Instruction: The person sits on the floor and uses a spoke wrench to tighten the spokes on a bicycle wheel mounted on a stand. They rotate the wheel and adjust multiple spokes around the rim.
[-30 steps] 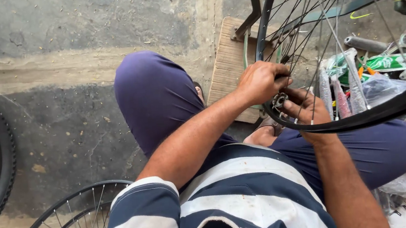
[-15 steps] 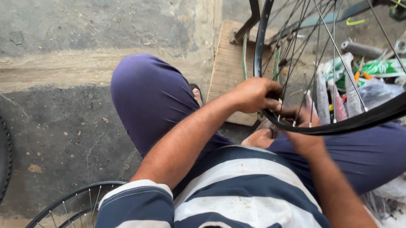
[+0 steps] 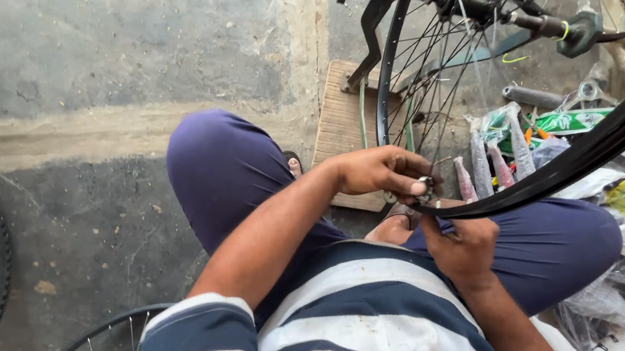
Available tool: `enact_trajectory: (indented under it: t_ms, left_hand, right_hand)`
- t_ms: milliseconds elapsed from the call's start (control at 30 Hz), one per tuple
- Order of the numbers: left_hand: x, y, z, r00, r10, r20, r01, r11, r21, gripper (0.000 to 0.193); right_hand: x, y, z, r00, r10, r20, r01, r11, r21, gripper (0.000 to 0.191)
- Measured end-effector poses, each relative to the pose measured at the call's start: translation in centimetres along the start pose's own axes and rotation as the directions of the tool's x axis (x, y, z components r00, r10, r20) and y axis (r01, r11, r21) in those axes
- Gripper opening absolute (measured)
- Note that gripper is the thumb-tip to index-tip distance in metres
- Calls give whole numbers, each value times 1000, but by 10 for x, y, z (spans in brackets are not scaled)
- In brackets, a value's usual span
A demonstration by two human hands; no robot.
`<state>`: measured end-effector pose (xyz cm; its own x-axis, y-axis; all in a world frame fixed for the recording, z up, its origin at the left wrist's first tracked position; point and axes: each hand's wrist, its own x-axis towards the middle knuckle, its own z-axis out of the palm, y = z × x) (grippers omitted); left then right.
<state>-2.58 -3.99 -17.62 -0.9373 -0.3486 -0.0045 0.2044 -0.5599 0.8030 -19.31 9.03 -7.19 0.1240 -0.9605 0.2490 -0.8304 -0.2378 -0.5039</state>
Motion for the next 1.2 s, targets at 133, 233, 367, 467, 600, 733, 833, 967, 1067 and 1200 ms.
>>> enact_trajectory:
  t_ms: [133,233,367,467,600,733,833,967,1067,1200]
  left_hand:
    - [-3,9,22,962,7,-272,125,876,465,56]
    - [-3,13,27,940,124,-317,116,757,643,52]
    - [-6,11,5,812,168,-559,-126,986,113,53]
    - [-3,-2,-1,749,106,-654,133,943,305,58]
    - [0,-20,8,841,133,-525,223,798,560,52]
    - [0,-18,4,879,168,-446,170,765,622,53]
    - [3,-10,2,911,104,-399,194,747,636,56]
    - [5,-10,7,897,58,-439,337,552,763,49]
    - [1,-12,0,923,119,-367,147,770,621,55]
    - [7,-11,7,896,146,-420,190,728,659,51]
  right_hand:
    - [7,-6,-3,998,-64,-18,64,998,-16,18]
    - [8,-8,-1,999,-50,-17,50,999,0,17]
    - [6,-8,-5,997,-70,-17,70,998,-2,17]
    - [6,-9,-11,999,-35,-2,35,999,-5,17]
    - [9,-12,-14,999,-33,0,33,999,-16,17]
    - [11,-16,-19,1000,-14,16,14,1000,-9,16]
    - [12,-17,-22,1000,-12,20,12,1000,1,15]
    - [11,-16,-24,1000,-16,15,16,1000,-13,16]
    - [11,-16,-24,1000,-8,21,8,1000,4,16]
    - [14,-18,-25,1000,-17,-9,17,1000,18,15]
